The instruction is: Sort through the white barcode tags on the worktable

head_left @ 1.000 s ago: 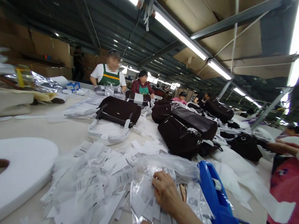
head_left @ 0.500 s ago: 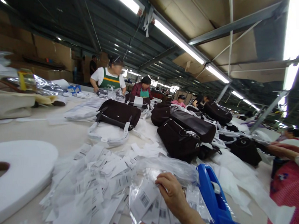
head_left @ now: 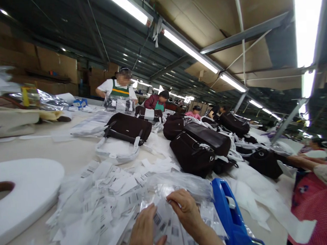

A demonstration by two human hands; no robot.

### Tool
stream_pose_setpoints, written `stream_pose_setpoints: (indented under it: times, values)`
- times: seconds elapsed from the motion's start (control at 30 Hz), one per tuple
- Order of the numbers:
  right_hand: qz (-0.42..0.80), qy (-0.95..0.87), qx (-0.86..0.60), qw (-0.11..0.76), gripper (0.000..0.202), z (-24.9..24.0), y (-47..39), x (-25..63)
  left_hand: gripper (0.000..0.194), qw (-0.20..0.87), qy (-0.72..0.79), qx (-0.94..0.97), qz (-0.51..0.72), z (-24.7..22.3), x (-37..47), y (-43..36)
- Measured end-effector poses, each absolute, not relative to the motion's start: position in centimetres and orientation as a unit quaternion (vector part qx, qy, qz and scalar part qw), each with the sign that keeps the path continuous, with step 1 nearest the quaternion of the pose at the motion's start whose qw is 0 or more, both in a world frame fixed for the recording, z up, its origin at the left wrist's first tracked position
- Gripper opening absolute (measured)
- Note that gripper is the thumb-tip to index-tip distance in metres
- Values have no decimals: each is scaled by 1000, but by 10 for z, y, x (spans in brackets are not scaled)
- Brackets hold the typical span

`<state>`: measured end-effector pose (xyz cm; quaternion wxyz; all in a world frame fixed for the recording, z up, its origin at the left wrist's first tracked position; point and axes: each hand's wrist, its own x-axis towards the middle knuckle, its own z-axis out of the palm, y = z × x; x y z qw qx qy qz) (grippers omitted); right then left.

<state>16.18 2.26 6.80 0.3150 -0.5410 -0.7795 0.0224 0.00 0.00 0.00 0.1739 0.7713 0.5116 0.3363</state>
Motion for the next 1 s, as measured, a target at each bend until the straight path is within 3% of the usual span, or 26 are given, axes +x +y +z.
stream_pose_setpoints:
  times: [0.1, 0.33, 0.5, 0.6, 0.7, 0.73, 0.87, 0.93, 1.0]
  values:
    - [22, -775, -544, 322, 17, 67, 24, 162, 61, 159, 539, 772, 296, 12, 14, 15]
    - [28, -761, -564, 317, 23, 57, 30, 166, 47, 162, 575, 763, 245, 32, 21, 20]
    - [33, -748, -575, 329, 52, 50, 17, 169, 47, 179, 601, 747, 221, 43, 9, 16]
    - [47, -725, -579, 370, 46, 50, -2, 167, 48, 194, 606, 740, 217, 51, 2, 11]
    - [193, -659, -579, 439, 20, 47, -20, 159, 46, 204, 605, 738, 220, 58, -4, 5]
    - [252, -630, -580, 452, 21, 44, -24, 154, 44, 212, 604, 736, 222, 61, -6, 3]
    - [493, -469, -576, 452, 57, 34, -27, 127, 39, 255, 603, 722, 223, 69, -12, -5]
    - [661, -283, -531, 449, 62, 33, -22, 112, 40, 256, 609, 719, 216, 70, -14, -10]
    - [739, -150, -479, 450, 58, 35, -15, 102, 44, 236, 610, 724, 220, 67, -18, -17]
